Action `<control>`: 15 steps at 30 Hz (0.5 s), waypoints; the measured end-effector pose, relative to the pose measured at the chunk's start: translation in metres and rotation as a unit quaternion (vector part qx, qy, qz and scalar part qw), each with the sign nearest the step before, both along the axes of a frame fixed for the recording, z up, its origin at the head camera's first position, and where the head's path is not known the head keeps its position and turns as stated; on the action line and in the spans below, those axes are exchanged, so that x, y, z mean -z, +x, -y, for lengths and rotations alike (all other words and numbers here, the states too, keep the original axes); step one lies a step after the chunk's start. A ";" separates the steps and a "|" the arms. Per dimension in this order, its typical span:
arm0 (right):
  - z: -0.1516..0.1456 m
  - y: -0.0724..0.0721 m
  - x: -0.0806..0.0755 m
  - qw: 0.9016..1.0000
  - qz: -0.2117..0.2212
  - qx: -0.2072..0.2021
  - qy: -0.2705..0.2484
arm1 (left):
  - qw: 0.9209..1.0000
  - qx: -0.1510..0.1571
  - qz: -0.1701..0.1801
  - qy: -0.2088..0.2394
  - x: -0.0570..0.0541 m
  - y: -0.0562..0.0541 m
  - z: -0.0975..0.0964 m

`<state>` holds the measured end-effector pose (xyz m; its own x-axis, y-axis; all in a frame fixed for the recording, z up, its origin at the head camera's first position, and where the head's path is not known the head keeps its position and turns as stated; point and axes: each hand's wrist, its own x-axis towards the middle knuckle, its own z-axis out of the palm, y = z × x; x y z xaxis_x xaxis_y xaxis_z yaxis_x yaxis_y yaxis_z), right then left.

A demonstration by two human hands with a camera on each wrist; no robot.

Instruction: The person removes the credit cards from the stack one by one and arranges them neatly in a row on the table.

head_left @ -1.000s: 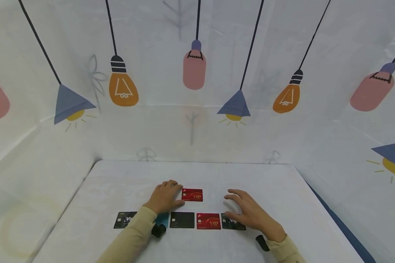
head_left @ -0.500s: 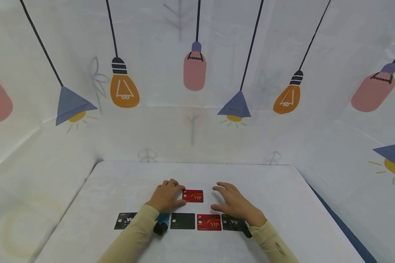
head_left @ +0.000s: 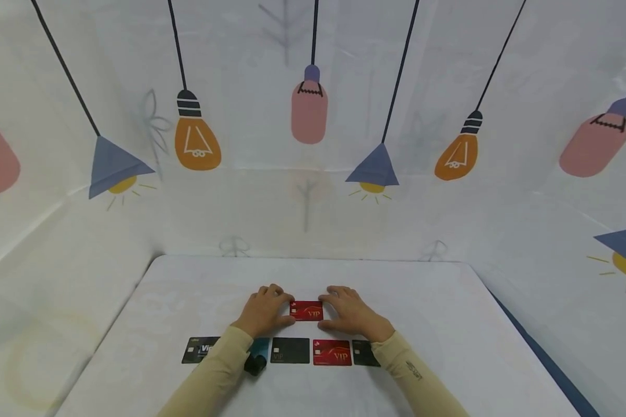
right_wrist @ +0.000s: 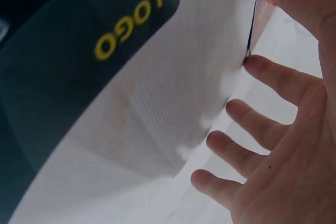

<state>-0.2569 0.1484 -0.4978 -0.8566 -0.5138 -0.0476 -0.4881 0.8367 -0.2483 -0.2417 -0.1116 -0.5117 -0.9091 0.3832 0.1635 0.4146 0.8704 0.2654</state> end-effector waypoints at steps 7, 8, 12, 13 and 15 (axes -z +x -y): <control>0.004 -0.002 -0.002 1.000 -0.015 -0.005 -0.007 | 1.000 0.001 -0.012 0.002 0.001 0.000 0.001; 0.004 -0.002 -0.002 1.000 -0.017 -0.007 -0.006 | 1.000 0.001 -0.014 0.002 0.001 0.000 0.001; 0.004 -0.003 0.000 1.000 -0.021 -0.013 -0.011 | 1.000 0.002 -0.015 -0.002 0.004 -0.001 0.002; 0.004 -0.003 0.000 1.000 -0.022 -0.013 -0.012 | 1.000 0.002 -0.016 -0.004 0.005 -0.001 0.002; 0.005 -0.002 0.002 0.999 -0.026 -0.016 -0.012 | 1.000 0.004 -0.019 -0.007 0.006 -0.001 0.002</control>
